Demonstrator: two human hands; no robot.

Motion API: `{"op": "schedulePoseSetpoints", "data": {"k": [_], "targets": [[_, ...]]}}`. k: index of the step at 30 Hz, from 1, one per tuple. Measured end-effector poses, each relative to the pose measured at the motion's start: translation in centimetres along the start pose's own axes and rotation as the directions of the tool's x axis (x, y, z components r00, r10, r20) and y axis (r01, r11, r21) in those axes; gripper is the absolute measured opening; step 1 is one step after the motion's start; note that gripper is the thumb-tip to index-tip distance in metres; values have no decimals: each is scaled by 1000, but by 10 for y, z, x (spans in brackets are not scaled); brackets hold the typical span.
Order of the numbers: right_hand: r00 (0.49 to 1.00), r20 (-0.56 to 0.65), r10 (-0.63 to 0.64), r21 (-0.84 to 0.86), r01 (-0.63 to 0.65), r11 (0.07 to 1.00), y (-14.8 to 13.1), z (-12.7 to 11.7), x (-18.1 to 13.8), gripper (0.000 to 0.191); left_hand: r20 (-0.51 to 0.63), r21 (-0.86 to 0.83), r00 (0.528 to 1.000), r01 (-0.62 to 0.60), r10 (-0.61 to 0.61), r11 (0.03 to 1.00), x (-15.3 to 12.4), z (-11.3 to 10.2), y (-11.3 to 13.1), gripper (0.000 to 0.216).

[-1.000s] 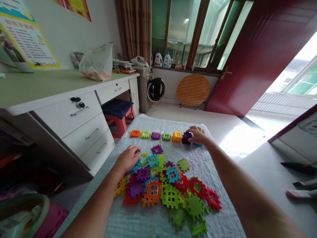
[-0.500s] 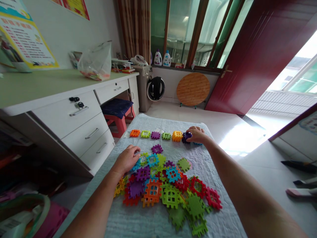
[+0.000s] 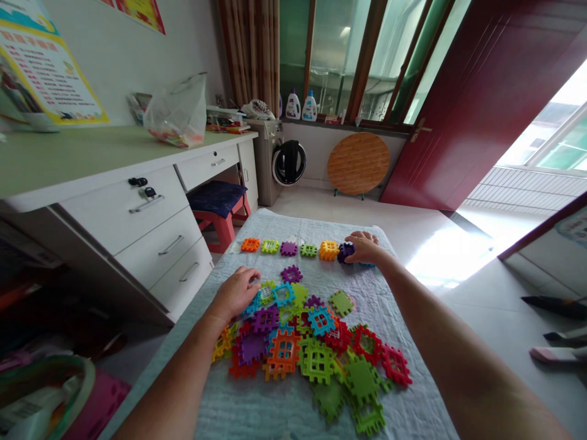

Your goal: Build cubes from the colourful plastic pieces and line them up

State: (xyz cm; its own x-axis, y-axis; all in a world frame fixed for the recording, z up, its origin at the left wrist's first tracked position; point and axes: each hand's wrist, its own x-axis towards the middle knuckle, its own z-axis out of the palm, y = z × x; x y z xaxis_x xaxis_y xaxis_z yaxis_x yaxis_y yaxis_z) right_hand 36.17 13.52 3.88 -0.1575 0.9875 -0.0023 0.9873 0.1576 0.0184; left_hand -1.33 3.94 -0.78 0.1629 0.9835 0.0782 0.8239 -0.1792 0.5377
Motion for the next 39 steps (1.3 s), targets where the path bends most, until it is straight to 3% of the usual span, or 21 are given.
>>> {"op": "schedulePoseSetpoints", "data": {"k": [6, 11, 16, 19, 23, 26, 30, 39], "targets": [[1000, -15, -6, -7, 5, 1000, -4, 1, -2, 57, 13, -4, 1000, 1, 0, 1000, 0, -2, 1, 20], [996, -84, 34, 45, -30, 999, -3, -9, -15, 65, 10, -11, 1000, -2, 2, 1000, 0, -2, 0, 22], [945, -301, 130, 246, -55, 968, 2, -23, -61, 57, 16, -24, 1000, 6, -6, 1000, -1, -3, 1, 27], [919, -354, 171, 379, -26, 925, 0, -22, -98, 46, 47, -59, 999, -5, 8, 998, -2, -7, 1, 32], [946, -306, 109, 552, 83, 830, -7, -6, -136, 36, 104, -82, 994, -21, 29, 996, -2, -10, -1, 35], [972, -201, 123, 630, 32, 776, -15, 11, -148, 28, 134, -69, 991, -11, 20, 998, -4, -9, 2, 32], [982, -154, 109, 556, -5, 831, -24, 27, -149, 20, 174, -76, 985, 17, -3, 997, -6, -10, 10, 28], [972, -222, -75, 503, 180, 846, -39, 31, -151, 26, 151, -81, 988, 10, 2, 997, -7, -8, 9, 28]]}}
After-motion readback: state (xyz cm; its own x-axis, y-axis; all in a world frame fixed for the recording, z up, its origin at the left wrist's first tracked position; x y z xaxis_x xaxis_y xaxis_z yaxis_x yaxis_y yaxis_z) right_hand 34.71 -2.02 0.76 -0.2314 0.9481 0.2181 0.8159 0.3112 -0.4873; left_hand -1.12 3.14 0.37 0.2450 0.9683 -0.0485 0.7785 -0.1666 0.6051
